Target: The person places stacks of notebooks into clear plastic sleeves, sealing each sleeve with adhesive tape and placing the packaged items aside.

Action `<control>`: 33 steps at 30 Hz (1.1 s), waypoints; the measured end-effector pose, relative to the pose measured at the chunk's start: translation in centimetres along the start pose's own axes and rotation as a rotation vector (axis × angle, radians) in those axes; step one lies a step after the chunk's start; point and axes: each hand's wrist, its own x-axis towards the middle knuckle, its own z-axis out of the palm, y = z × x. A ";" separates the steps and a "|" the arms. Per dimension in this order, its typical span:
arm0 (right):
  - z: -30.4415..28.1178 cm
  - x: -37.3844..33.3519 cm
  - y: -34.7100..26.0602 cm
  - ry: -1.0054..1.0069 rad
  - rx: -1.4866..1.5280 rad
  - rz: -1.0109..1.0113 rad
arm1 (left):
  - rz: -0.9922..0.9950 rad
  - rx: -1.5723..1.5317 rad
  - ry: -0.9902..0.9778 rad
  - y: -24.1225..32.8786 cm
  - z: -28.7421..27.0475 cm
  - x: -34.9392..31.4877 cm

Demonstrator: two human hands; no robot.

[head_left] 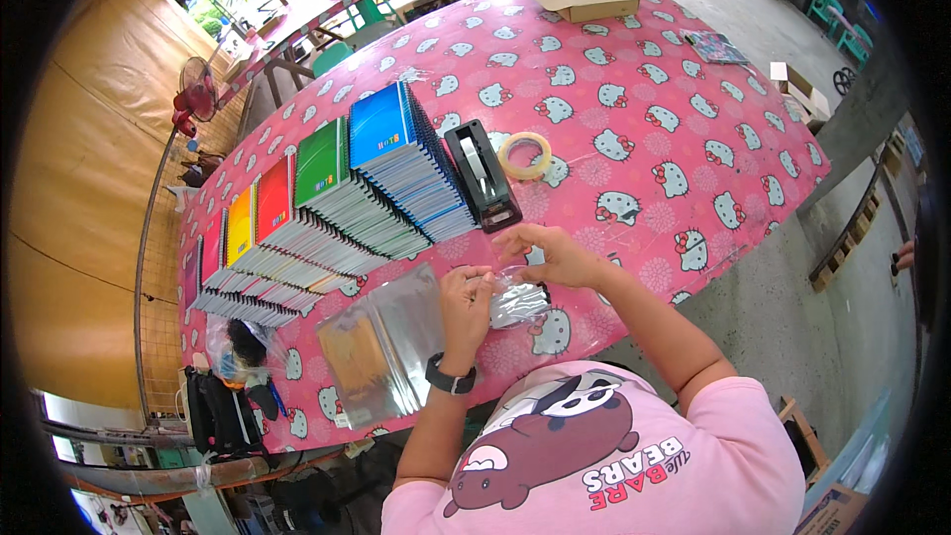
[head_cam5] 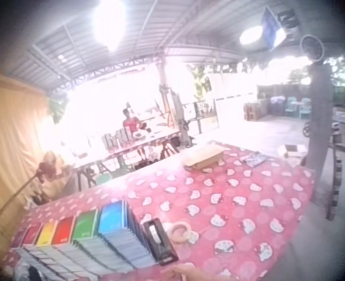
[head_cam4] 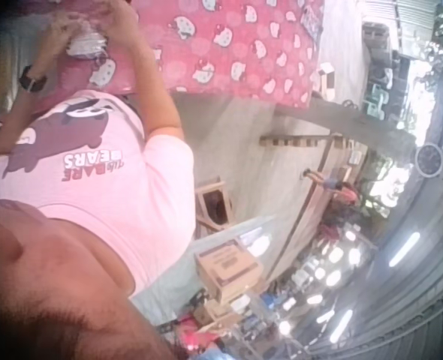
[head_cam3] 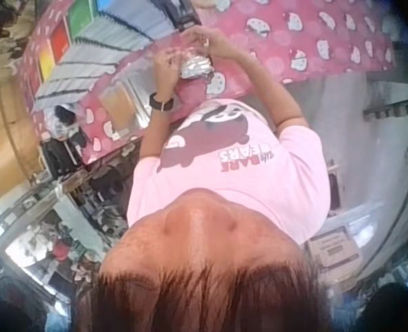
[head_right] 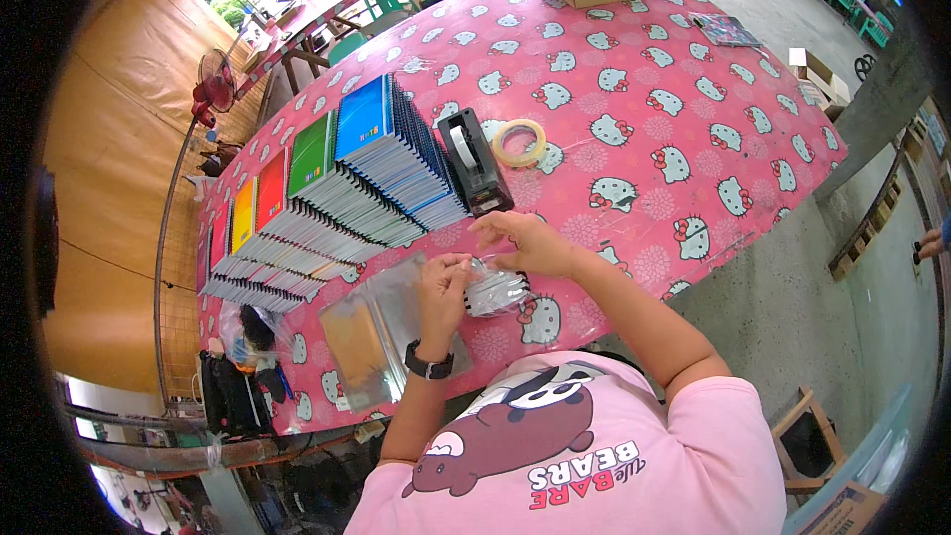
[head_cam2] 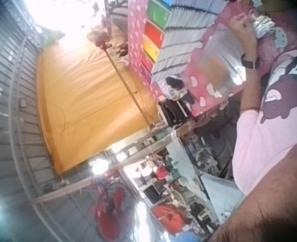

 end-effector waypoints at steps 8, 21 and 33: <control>0.3 -1.2 1.0 0.002 -0.101 0.085 | -0.030 -0.063 0.215 -0.2 1.1 -0.1; 1.0 -0.5 -0.5 0.105 -0.111 -0.077 | 0.337 0.218 0.121 2.3 -0.7 0.7; 0.3 0.1 -2.1 0.201 0.094 0.020 | 0.026 -0.202 -0.044 0.0 -0.9 1.3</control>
